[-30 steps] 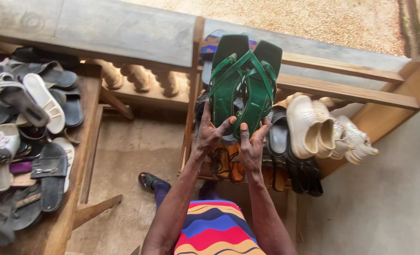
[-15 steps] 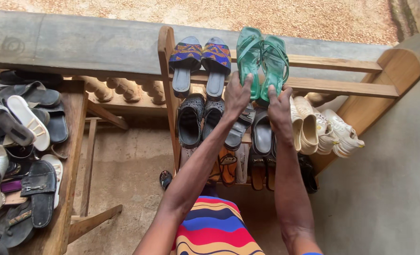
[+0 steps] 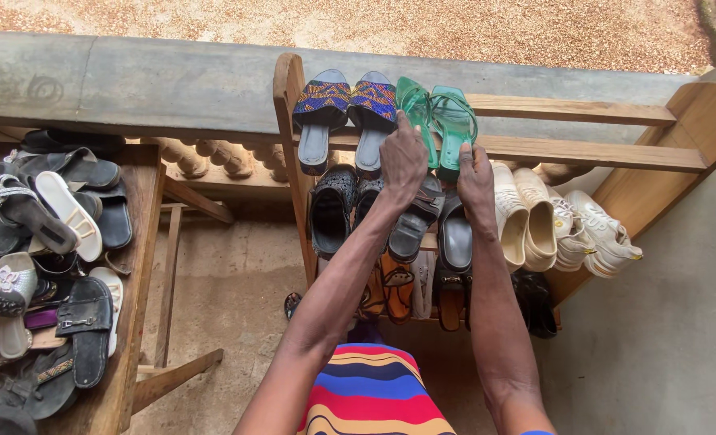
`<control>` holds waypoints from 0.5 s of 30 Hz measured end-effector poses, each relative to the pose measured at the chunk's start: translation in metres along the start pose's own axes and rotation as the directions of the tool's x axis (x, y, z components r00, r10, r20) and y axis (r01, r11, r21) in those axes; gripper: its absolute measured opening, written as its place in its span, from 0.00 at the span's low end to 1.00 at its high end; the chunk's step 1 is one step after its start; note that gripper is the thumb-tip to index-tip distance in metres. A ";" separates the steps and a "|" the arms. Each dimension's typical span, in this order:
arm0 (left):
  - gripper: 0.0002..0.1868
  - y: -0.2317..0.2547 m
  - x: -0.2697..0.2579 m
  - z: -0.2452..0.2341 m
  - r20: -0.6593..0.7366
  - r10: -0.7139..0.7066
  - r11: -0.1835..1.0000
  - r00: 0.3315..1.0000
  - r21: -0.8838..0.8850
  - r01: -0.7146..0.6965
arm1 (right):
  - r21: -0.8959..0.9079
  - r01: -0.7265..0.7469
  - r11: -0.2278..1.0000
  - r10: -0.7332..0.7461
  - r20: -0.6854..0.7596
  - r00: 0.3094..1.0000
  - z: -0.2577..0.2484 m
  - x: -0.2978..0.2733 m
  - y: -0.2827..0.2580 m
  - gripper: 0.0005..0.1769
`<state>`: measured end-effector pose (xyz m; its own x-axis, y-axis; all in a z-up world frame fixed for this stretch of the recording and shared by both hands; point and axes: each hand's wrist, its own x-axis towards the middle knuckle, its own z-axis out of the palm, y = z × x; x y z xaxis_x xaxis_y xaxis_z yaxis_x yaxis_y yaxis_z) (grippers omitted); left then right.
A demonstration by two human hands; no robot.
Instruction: The person picks up various shoes and sandals from a cluttered wooden table and places them onto a multi-tiered wooden shoe rack. They handle sneakers, sandals, and flip-flops one at a time, arranging them on the shelves.
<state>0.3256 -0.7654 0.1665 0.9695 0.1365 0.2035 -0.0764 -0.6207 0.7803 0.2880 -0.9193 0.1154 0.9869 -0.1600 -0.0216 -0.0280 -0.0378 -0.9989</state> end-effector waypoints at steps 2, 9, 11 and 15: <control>0.28 0.001 0.001 0.000 0.022 0.018 0.997 1.000 0.078 -0.020 | -0.092 -0.037 0.995 0.035 -0.018 0.999 -0.002 -0.004 -0.005 0.32; 0.26 -0.008 0.010 0.007 0.029 0.033 0.995 0.999 0.088 -0.035 | -0.026 0.053 0.998 -0.051 0.064 0.997 -0.002 -0.025 -0.027 0.48; 0.25 -0.016 0.013 0.011 0.065 -0.004 1.000 0.998 -0.024 0.005 | 0.060 -0.019 0.998 0.015 0.067 0.998 -0.004 -0.027 -0.028 0.46; 0.20 -0.021 0.013 0.022 -0.013 0.029 0.986 0.999 0.167 -0.027 | 0.130 -0.013 0.991 0.002 0.085 0.996 -0.008 -0.026 -0.026 0.46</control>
<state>0.3445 -0.7674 0.1395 0.9637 0.1285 0.2342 -0.0623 -0.7444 0.6649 0.2622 -0.9226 0.1423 0.9967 -0.0760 -0.0273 -0.0201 0.0931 -0.9955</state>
